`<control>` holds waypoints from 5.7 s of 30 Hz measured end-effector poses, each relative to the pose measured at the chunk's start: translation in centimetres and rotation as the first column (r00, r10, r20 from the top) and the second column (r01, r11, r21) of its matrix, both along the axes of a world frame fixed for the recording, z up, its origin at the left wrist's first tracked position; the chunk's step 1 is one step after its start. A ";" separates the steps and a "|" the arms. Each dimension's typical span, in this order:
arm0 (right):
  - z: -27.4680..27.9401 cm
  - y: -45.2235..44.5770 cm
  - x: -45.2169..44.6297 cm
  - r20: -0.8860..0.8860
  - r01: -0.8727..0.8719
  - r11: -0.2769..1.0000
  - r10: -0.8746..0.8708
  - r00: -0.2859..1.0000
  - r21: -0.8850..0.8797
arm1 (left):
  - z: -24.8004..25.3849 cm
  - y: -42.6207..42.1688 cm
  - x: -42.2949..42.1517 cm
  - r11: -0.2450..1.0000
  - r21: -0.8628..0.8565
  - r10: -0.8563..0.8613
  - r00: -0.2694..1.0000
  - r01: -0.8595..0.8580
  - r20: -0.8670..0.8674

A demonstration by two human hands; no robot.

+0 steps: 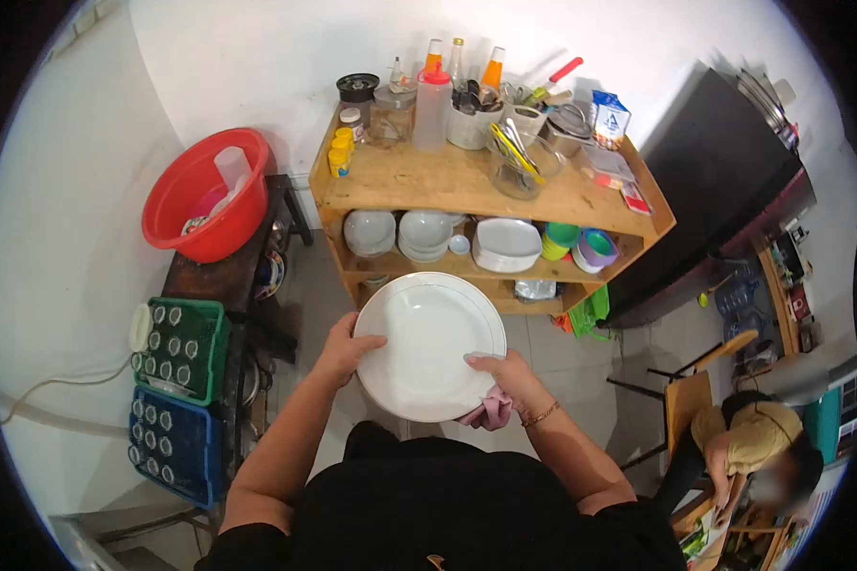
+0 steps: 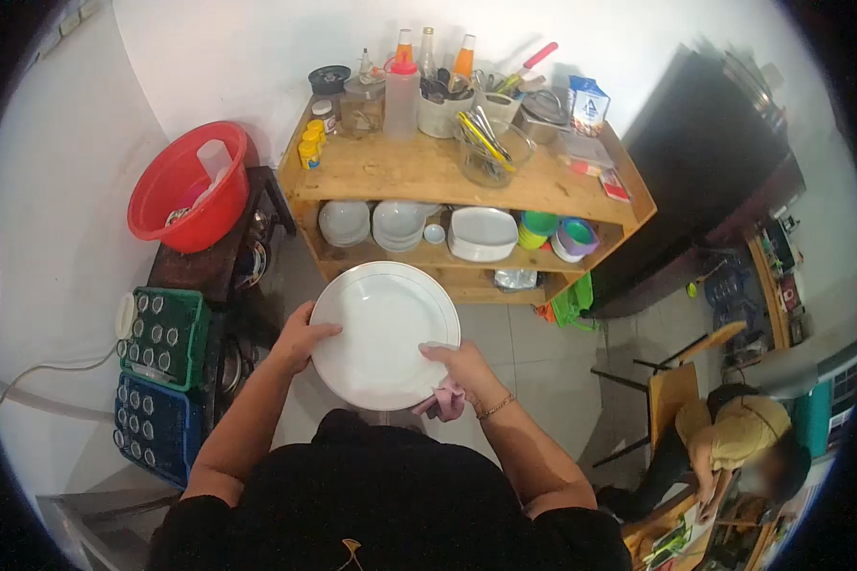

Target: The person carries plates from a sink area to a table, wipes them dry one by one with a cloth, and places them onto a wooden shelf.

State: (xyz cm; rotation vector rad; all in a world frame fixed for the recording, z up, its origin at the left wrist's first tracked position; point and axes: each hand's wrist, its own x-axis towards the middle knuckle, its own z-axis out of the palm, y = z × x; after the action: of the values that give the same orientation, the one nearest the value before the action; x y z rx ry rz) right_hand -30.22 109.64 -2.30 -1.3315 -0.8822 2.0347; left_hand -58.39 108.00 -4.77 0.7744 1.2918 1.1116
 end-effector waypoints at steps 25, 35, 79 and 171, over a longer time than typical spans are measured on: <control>-2.2 32.4 -8.2 0.165 0.194 0.970 -0.217 0.962 0.148 | -4.4 41.0 -6.0 0.952 0.074 -0.168 0.706 0.299 -0.688; -3.3 35.1 -6.8 0.249 0.146 0.960 -0.205 0.947 0.238 | -3.4 40.4 -4.8 0.974 0.141 -0.007 0.650 0.175 -0.760; 14.0 28.6 -1.4 0.117 -0.202 0.830 0.166 0.979 0.520 | 2.6 37.6 -5.8 0.993 0.104 0.041 0.976 -0.064 0.214; 7.3 9.6 -14.2 0.333 -0.534 -0.169 -0.620 0.711 0.828 | 6.8 8.9 -3.2 0.721 0.398 -0.363 0.799 0.567 -0.480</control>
State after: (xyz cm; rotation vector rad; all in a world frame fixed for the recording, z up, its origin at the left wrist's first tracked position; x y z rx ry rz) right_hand -44.42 119.25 4.99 -0.8712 -2.0783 -0.1337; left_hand -61.57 116.91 2.05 1.7078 0.9845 0.9109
